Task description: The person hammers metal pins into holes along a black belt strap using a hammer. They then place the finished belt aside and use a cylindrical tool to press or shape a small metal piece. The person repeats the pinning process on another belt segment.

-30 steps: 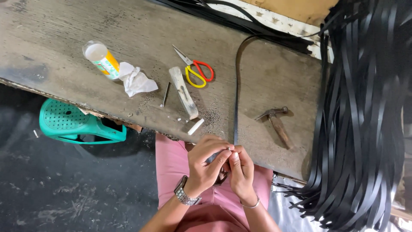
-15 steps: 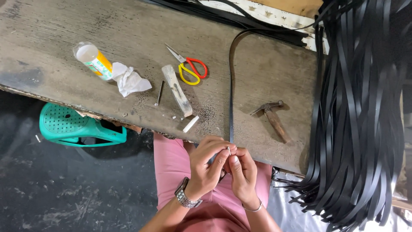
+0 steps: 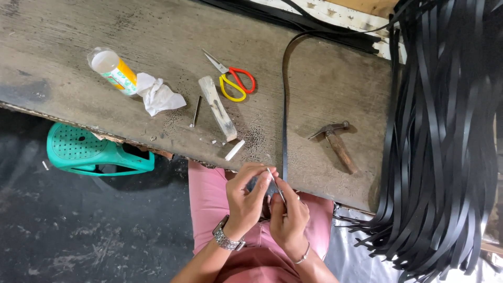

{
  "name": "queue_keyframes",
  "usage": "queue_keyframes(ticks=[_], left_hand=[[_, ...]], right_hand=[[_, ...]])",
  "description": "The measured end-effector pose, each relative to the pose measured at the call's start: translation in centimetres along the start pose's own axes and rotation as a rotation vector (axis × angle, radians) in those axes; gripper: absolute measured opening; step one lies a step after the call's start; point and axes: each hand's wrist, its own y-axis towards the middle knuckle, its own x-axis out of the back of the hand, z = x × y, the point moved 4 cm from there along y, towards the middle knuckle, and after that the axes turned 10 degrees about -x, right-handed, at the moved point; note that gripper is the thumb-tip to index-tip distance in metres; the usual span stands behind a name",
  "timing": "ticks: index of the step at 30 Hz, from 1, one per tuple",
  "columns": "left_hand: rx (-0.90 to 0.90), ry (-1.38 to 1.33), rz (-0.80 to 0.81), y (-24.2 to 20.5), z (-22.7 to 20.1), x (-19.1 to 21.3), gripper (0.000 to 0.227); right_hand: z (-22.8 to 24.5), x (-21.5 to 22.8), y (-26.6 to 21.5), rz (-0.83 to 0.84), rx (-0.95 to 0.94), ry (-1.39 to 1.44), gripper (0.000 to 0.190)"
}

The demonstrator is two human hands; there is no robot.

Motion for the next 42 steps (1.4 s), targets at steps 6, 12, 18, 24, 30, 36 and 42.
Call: queue_keyframes(ticks=[6, 12, 18, 24, 30, 36, 42], left_hand=[[0.009, 0.21, -0.074, -0.3, 6.2, 3.2, 0.02], [-0.144, 0.582, -0.102, 2.5, 11.7, 9.2, 0.013], [-0.252, 0.768, -0.098, 3.2, 14.9, 10.0, 0.006], [-0.288, 0.908, -0.168, 2.4, 17.7, 9.3, 0.007], [-0.283, 0.921, -0.16, 2.9, 16.8, 9.4, 0.009], [-0.277, 0.887, -0.122, 4.0, 14.8, 9.6, 0.027], [-0.302, 0.916, -0.09, 3.6, 15.2, 9.3, 0.039]], right_hand=[[0.6, -4.8, 2.4, -0.02, 0.219, 0.002, 0.03], [1.8, -10.0, 5.6, -0.003, 0.228, -0.245, 0.031], [0.9, -13.0, 6.5, -0.023, 0.228, -0.434, 0.03], [1.8, -12.5, 7.7, 0.041, 0.231, -0.453, 0.035], [2.2, -12.4, 7.8, 0.106, 0.201, -0.393, 0.039], [2.0, -12.9, 8.6, 0.154, 0.201, -0.356, 0.037], [2.3, -12.0, 7.9, 0.179, 0.216, -0.37, 0.038]])
